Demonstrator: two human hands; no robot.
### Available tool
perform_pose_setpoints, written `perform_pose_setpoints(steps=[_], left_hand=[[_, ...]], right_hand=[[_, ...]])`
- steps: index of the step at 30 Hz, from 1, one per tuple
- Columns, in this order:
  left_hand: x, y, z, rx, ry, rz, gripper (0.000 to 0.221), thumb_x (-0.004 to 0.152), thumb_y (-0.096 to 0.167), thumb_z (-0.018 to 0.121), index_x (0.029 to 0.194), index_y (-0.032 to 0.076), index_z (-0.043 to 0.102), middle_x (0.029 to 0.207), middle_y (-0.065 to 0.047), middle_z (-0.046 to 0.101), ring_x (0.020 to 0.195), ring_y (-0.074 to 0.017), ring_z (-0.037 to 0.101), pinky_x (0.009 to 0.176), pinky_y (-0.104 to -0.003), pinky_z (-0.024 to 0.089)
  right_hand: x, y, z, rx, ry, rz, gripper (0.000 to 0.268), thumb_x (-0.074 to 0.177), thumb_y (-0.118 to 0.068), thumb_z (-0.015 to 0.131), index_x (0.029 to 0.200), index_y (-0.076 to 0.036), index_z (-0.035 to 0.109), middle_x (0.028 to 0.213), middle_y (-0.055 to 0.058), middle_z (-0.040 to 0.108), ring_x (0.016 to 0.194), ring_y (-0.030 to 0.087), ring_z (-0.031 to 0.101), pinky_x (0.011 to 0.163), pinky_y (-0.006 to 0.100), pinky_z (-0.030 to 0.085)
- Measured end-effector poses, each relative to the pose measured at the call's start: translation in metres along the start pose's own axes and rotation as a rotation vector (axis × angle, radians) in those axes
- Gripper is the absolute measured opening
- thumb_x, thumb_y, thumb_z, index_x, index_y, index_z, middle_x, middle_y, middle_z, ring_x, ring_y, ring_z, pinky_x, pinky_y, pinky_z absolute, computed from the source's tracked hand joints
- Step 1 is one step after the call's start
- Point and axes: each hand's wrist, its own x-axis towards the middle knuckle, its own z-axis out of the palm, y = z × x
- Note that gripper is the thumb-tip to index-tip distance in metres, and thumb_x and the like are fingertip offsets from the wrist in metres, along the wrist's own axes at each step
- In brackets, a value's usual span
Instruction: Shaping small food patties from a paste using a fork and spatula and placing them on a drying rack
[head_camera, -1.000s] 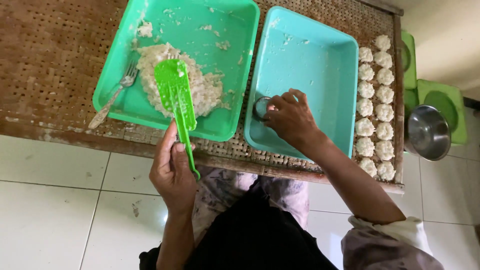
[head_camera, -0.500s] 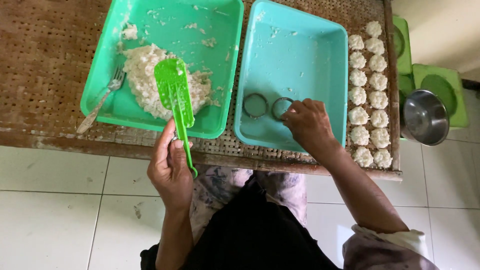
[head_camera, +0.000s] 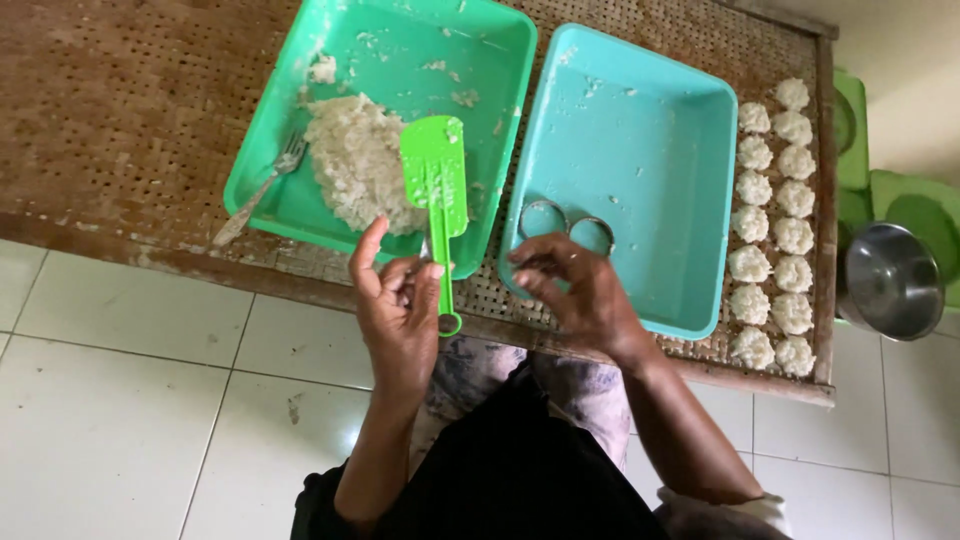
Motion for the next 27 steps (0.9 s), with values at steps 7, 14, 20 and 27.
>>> perform_pose_setpoints(steps=[7,14,20,27], left_hand=[[0.004,0.002,-0.004,0.034,-0.010,-0.044,0.069,0.099,0.011,0.067,0.158,0.008,0.031,0.103,-0.020,0.076,0.096,-0.0271,0.075,0.083,-0.039,0.062],[0.005,0.000,-0.014,0.200,-0.114,-0.051,0.053,0.098,0.015,0.068,0.148,0.010,0.053,0.105,-0.024,0.077,0.091,-0.0364,0.077,0.074,-0.044,0.064],[0.015,-0.006,-0.035,0.154,-0.112,-0.101,0.047,0.104,0.016,0.056,0.150,0.006,0.048,0.101,-0.022,0.076,0.081,-0.0306,0.075,0.071,-0.037,0.065],[0.028,0.014,-0.081,0.361,0.132,-0.230,0.037,0.105,0.014,0.047,0.137,0.010,0.064,0.086,-0.014,0.075,0.066,-0.0180,0.064,0.060,-0.032,0.053]], right_hand=[[0.007,0.011,0.062,0.340,-0.048,0.214,0.055,0.084,-0.014,0.085,0.124,0.001,0.051,0.105,0.022,0.071,0.094,0.032,0.077,0.090,0.044,0.062],[0.016,-0.026,0.049,0.386,-0.141,0.251,0.063,0.090,-0.009,0.063,0.145,0.002,0.036,0.083,0.007,0.051,0.071,0.016,0.056,0.066,0.030,0.053],[0.020,0.007,0.013,0.403,-0.055,0.169,0.040,0.100,-0.007,0.043,0.135,0.007,0.054,0.079,0.018,0.066,0.069,0.023,0.060,0.064,0.030,0.050],[0.044,0.009,-0.031,0.338,0.054,0.043,0.026,0.100,-0.002,0.041,0.124,0.003,0.048,0.082,0.020,0.068,0.062,0.020,0.063,0.061,0.027,0.051]])
